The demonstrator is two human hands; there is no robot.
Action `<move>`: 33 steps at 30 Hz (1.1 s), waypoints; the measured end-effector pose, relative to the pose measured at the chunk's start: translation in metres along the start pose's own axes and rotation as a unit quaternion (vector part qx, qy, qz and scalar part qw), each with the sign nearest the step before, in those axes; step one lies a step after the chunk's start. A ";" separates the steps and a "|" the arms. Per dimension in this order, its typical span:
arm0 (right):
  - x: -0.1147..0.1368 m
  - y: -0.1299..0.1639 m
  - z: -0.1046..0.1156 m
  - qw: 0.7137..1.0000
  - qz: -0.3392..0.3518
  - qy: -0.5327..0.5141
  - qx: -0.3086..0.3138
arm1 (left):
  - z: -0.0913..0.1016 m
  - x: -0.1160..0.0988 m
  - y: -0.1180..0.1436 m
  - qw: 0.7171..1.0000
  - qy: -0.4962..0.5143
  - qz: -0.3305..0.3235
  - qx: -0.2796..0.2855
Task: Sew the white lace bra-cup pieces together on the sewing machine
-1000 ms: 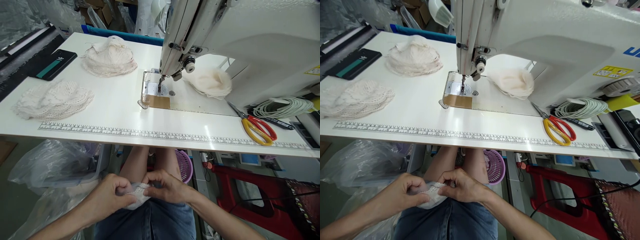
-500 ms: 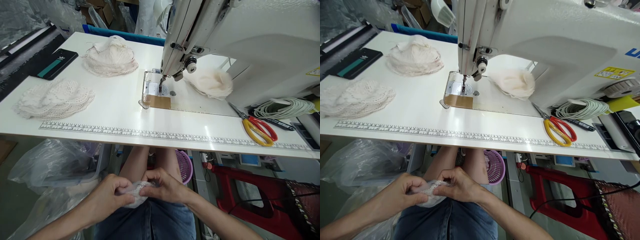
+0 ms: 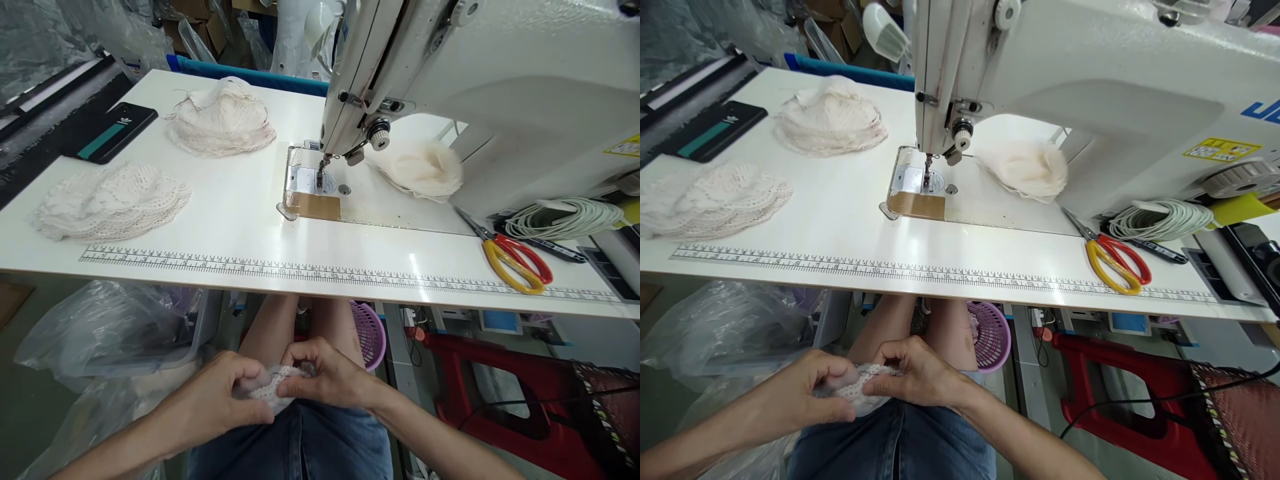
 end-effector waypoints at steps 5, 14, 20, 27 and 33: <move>-0.005 0.002 0.002 1.000 0.000 -0.018 0.006 | -0.001 0.002 -0.005 0.999 0.013 0.020 -0.023; -0.006 0.005 0.005 1.000 0.011 0.016 -0.001 | 0.000 0.007 -0.004 0.999 0.032 0.022 -0.022; -0.013 0.006 0.007 1.000 -0.004 -0.004 -0.003 | 0.000 0.007 -0.005 0.999 0.035 0.020 -0.028; -0.012 0.011 0.016 0.998 -0.040 -0.040 -0.031 | 0.001 0.003 -0.001 0.994 0.109 0.028 0.007; -0.015 0.012 0.021 0.995 -0.063 -0.071 -0.036 | 0.003 0.010 0.002 0.988 0.152 0.028 0.028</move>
Point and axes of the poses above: each hand's wrist, its own y-axis away from the middle knuckle, its own z-axis out of the back of the hand, x = y × z, the point moved 3 cm from there along -y, towards the middle knuckle, and after that the axes turned 5 degrees about x, right-handed, at the moved point
